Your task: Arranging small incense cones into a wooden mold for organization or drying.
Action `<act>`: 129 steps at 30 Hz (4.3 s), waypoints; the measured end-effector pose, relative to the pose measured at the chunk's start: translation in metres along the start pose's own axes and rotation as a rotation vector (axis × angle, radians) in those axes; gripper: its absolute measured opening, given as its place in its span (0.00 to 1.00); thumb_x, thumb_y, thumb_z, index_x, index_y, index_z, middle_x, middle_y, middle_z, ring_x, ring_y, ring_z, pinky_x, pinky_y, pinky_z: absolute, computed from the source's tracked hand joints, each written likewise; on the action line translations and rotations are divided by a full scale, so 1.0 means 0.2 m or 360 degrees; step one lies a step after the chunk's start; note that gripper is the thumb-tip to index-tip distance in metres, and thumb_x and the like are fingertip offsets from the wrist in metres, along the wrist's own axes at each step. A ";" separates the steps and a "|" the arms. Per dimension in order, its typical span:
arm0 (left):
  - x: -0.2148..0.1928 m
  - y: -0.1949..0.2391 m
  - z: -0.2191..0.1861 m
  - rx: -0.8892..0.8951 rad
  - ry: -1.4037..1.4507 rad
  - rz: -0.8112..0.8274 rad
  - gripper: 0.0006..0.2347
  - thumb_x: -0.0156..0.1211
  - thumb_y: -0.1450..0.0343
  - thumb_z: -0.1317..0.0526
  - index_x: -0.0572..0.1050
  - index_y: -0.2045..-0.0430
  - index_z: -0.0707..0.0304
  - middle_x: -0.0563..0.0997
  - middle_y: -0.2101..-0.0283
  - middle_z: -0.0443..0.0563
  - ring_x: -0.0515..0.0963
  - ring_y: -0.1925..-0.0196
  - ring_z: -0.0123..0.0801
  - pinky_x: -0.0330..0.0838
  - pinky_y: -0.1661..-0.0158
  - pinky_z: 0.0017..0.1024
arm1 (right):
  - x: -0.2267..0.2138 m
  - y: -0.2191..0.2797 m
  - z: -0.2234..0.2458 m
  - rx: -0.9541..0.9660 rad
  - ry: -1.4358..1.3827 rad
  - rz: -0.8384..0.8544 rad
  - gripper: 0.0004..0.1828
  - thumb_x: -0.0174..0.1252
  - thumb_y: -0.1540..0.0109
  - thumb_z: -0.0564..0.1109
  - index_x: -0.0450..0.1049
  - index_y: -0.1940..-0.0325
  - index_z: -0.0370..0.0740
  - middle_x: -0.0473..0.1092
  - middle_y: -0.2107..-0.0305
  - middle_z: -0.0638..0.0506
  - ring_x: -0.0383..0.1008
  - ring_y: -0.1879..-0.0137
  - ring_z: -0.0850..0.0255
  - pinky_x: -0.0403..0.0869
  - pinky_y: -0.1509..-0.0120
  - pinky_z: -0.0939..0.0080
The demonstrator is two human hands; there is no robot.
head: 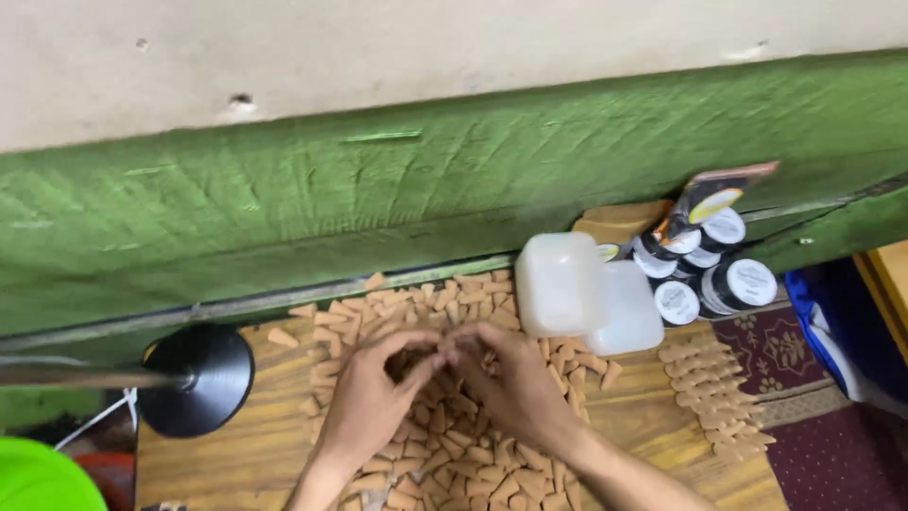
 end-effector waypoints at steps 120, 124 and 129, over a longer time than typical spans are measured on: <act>1.45 0.12 -0.57 0.0317 -0.0005 0.0489 0.17 0.54 0.30 0.68 0.78 0.46 0.57 0.83 0.43 0.48 0.73 0.85 0.19 0.86 0.64 0.25 | -0.45 1.19 -0.76 0.0249 0.0886 -0.1338 0.13 0.53 0.33 0.40 0.78 0.48 0.35 0.73 0.42 0.43 0.76 0.38 0.55 0.77 0.39 0.57; 1.44 0.13 -0.56 0.0327 0.0029 0.0513 0.19 0.52 0.31 0.69 0.76 0.44 0.60 0.81 0.40 0.51 0.70 0.89 0.16 0.87 0.69 0.23 | -0.44 1.20 -0.77 0.0163 0.0983 -0.1342 0.12 0.53 0.33 0.40 0.78 0.48 0.35 0.74 0.43 0.42 0.76 0.38 0.54 0.76 0.39 0.57; 1.38 0.13 -0.60 0.0259 -0.0118 0.0630 0.21 0.51 0.30 0.68 0.77 0.42 0.52 0.85 0.74 0.44 0.79 0.78 0.26 0.81 0.58 0.24 | -0.43 1.23 -0.86 0.0185 0.0948 -0.1424 0.13 0.60 0.38 0.39 0.79 0.49 0.44 0.77 0.47 0.52 0.80 0.48 0.62 0.77 0.47 0.63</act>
Point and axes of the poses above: each hand's wrist, its own y-axis away from the middle knuckle, its own x-axis out of the palm, z = x × y, the point moved 2 cm from there along -y, towards the middle knuckle
